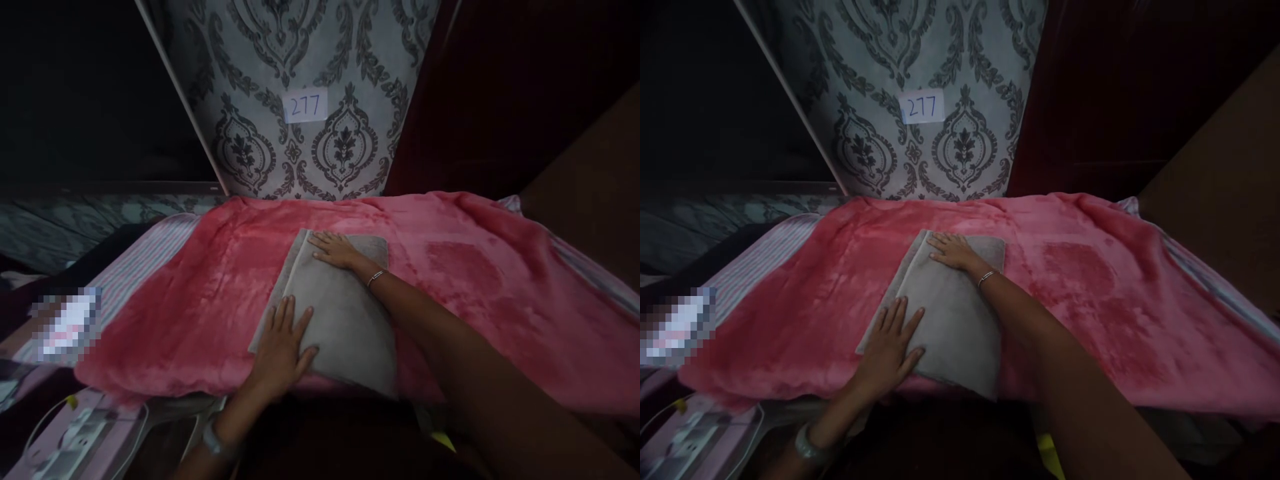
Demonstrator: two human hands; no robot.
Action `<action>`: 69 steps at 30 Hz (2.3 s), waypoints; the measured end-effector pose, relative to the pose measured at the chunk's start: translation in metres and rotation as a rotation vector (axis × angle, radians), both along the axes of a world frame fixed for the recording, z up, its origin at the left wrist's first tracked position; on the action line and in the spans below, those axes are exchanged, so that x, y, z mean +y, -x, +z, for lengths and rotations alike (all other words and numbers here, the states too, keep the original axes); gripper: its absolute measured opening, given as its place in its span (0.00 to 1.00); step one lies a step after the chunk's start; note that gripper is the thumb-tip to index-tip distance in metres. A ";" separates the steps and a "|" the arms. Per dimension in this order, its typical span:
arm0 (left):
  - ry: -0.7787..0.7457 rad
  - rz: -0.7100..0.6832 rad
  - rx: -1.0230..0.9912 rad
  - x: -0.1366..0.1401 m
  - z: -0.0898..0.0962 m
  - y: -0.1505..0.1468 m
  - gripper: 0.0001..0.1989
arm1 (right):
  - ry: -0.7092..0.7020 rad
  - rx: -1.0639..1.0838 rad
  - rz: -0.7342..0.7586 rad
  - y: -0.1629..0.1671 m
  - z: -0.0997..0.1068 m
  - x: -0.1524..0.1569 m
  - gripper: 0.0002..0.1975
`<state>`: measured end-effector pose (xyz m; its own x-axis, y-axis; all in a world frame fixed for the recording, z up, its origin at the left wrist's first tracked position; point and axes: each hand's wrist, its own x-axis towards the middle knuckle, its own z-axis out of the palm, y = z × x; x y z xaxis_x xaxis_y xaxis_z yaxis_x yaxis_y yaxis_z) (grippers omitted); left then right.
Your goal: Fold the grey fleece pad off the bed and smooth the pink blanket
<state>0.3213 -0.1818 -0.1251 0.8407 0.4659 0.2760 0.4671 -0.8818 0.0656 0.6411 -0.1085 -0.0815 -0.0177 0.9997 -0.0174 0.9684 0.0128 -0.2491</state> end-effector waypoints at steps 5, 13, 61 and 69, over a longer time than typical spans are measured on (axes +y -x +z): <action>0.148 -0.028 -0.005 -0.001 0.022 0.030 0.30 | 0.005 -0.003 -0.008 0.010 0.011 -0.005 0.33; 0.384 -0.374 -0.060 0.119 0.092 -0.118 0.30 | -0.104 0.029 0.147 0.047 0.001 -0.063 0.32; 0.270 -0.629 0.317 0.120 0.050 -0.274 0.28 | 0.026 0.507 0.389 0.091 -0.005 -0.253 0.32; 0.203 -0.395 0.145 0.099 0.073 -0.198 0.32 | -0.309 0.600 0.068 0.034 0.024 -0.188 0.27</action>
<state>0.5194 -0.0830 -0.0517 0.9877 0.1352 0.0786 0.1157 -0.9699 0.2142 0.6071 -0.2962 -0.0573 0.0022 0.9535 0.3013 0.6579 0.2255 -0.7186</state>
